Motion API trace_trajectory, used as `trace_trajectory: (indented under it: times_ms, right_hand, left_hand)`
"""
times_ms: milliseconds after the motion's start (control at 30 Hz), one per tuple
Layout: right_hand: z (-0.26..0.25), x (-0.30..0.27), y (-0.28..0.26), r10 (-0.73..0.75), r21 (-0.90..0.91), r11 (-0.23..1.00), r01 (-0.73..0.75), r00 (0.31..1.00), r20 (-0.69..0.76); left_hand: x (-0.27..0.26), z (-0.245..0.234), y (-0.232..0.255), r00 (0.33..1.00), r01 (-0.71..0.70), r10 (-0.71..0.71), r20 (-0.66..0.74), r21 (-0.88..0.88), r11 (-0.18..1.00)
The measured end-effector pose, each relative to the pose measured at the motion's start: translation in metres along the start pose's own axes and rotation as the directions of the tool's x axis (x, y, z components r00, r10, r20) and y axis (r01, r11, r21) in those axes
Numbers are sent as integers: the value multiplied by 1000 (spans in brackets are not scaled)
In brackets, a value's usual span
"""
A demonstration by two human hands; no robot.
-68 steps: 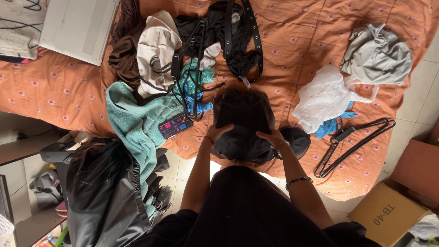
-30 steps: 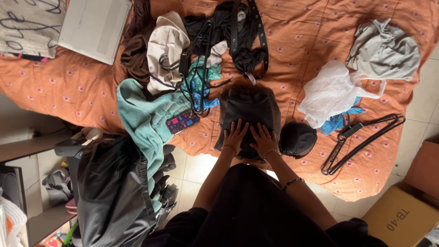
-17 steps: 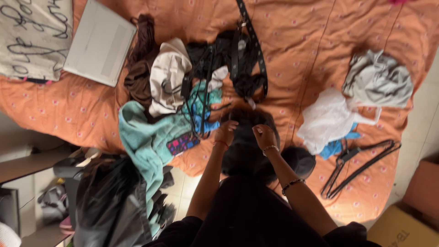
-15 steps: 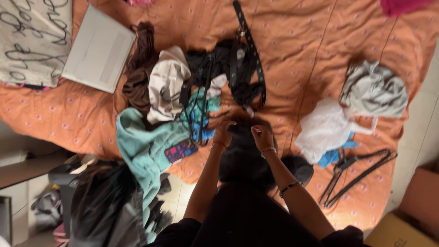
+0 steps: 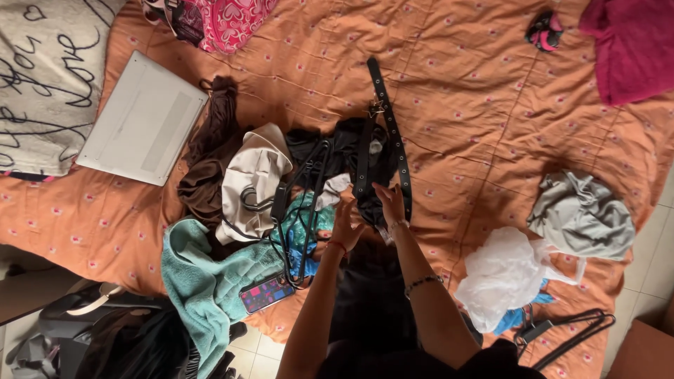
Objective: Folding several items of clothing on a bed.
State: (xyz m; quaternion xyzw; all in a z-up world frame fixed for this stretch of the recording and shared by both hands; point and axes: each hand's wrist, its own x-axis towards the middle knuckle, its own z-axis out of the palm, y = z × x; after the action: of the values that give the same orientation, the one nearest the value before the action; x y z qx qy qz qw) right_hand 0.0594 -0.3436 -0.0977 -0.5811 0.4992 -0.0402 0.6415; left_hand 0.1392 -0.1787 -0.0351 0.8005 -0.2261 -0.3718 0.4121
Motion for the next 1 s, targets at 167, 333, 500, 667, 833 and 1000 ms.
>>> trace_trajectory:
  times_ms: [167,333,500,667,833,1000]
  right_hand:
    - [13,26,9,23,-32,999,-24,999,-42]
    - [-3,3,-58,307,499,826,-262,952,-9]
    - [-32,-59,-137,-236,874,436,-216,910,343]
    - [-58,-120,-164,-388,840,491,-231,805,448]
    - [-80,-166,-180,-101,662,719,-210,912,399]
    - [-96,-187,-190,-23,614,767,-185,949,315]
  left_hand:
    - [4,2,-36,989,-108,107,-98,-3,994]
    - [2,-3,-31,988,-106,86,-132,-160,981]
    - [8,-4,-17,971,214,-215,107,-789,576]
    - [17,-22,61,884,441,-165,438,-897,-23]
    - [40,8,39,942,314,-93,322,-945,-90]
    - [43,-4,39,866,481,-39,499,-851,-211]
